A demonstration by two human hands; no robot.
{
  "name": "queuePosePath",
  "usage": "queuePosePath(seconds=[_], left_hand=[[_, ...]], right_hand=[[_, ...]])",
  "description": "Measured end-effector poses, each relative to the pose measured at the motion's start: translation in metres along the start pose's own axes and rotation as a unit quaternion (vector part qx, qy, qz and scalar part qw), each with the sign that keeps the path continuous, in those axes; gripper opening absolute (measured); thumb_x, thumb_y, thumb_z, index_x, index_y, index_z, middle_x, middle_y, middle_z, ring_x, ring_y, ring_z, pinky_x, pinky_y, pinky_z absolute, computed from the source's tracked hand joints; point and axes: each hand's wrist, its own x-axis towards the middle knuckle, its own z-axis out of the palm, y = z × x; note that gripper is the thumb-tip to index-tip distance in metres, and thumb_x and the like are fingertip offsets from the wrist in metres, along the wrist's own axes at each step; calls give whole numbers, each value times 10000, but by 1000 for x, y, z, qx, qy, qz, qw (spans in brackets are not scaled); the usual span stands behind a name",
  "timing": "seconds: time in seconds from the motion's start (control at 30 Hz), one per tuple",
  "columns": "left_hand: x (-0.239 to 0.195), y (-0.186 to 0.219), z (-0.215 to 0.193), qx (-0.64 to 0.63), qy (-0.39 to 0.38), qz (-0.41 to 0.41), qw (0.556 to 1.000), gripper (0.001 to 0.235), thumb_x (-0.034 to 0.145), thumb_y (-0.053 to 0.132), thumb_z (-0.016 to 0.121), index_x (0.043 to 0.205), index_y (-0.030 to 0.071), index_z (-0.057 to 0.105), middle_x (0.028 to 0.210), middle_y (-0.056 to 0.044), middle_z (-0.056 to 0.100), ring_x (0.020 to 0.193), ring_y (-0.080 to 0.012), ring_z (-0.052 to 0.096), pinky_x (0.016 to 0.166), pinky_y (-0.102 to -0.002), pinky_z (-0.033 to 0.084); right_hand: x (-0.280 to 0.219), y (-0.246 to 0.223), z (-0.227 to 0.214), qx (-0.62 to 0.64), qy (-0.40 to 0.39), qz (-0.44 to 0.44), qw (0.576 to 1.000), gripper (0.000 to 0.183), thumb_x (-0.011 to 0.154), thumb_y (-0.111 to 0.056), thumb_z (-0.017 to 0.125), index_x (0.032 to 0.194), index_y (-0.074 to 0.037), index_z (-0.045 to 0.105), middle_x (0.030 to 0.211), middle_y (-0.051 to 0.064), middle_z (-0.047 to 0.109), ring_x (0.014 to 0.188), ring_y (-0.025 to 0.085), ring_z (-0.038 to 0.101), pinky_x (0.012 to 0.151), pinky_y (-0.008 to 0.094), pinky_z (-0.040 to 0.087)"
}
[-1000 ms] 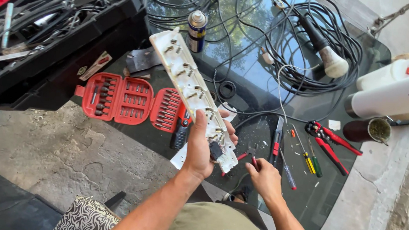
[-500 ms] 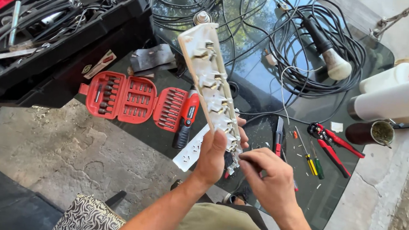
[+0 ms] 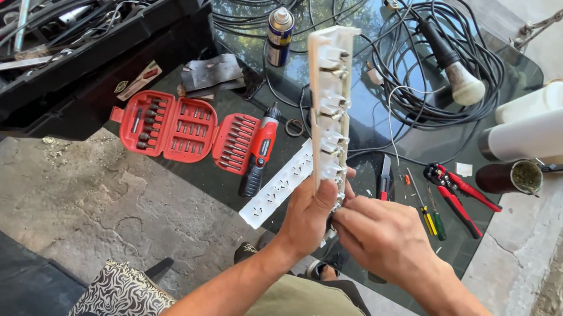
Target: The person uses pliers to remove a black plastic component from a white power strip. They then use a screwdriver to tighten screws on the internal terminals of the power strip.
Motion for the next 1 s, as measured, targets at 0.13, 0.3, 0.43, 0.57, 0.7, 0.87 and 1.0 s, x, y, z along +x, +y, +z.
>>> queuePosePath(seconds=[0.13, 0.3, 0.43, 0.57, 0.7, 0.87, 1.0], left_hand=[[-7, 12, 4, 79, 8, 26, 997, 781, 938, 789, 260, 959, 101, 627, 1149, -146, 691, 976, -248, 677, 845, -370, 496], [-7, 4, 6, 82, 50, 147, 984, 765, 981, 664, 405, 1185, -38, 628, 915, -151, 658, 803, -232, 690, 723, -386, 595], [-1, 4, 11, -36, 41, 117, 992, 811, 956, 701, 443, 1245, -41, 598, 992, -130, 657, 869, -187, 685, 777, -332, 597], [-1, 7, 14, -117, 48, 52, 991, 761, 967, 694, 432, 1257, 3, 568, 1000, -69, 618, 837, -172, 659, 691, -291, 527], [-2, 7, 20, -115, 49, 93, 988, 731, 988, 669, 468, 1228, -16, 560, 1093, -100, 597, 870, -184, 628, 775, -324, 538], [-4, 20, 18, -6, 43, 128, 991, 836, 982, 756, 374, 1197, -24, 583, 1032, -107, 626, 883, -209, 649, 807, -357, 558], [-5, 9, 11, 137, 40, 243, 960, 797, 1039, 711, 305, 1117, -4, 649, 1106, -182, 701, 1017, -355, 730, 878, -452, 580]], right_hand=[[-4, -6, 7, 116, -38, 215, 969, 128, 794, -141, 634, 678, -185, 604, 630, -32, 569, 504, 221, 455, 438, 352, 395], [-8, 0, 22, 432, 40, 424, 795, 118, 771, -119, 804, 693, -32, 787, 463, 21, 589, 493, 86, 494, 448, 256, 431], [-10, -2, 7, 452, 52, 406, 792, 105, 729, -71, 788, 799, 1, 817, 492, 86, 640, 470, 127, 553, 438, 295, 475], [-7, -18, -12, 172, 109, 293, 934, 43, 813, -80, 743, 827, -120, 752, 729, -11, 686, 576, 88, 571, 581, 224, 457], [-2, -21, -15, 79, 104, 165, 978, 29, 864, -100, 726, 888, -106, 711, 832, 18, 701, 670, 146, 660, 620, 275, 529], [5, -27, -11, 25, 124, 142, 982, 200, 928, -161, 631, 734, -127, 597, 665, 1, 527, 536, 171, 486, 479, 302, 387], [-1, -27, 2, 84, 95, 261, 957, 233, 886, -339, 610, 778, -143, 675, 680, -11, 587, 537, 205, 549, 489, 359, 410]])
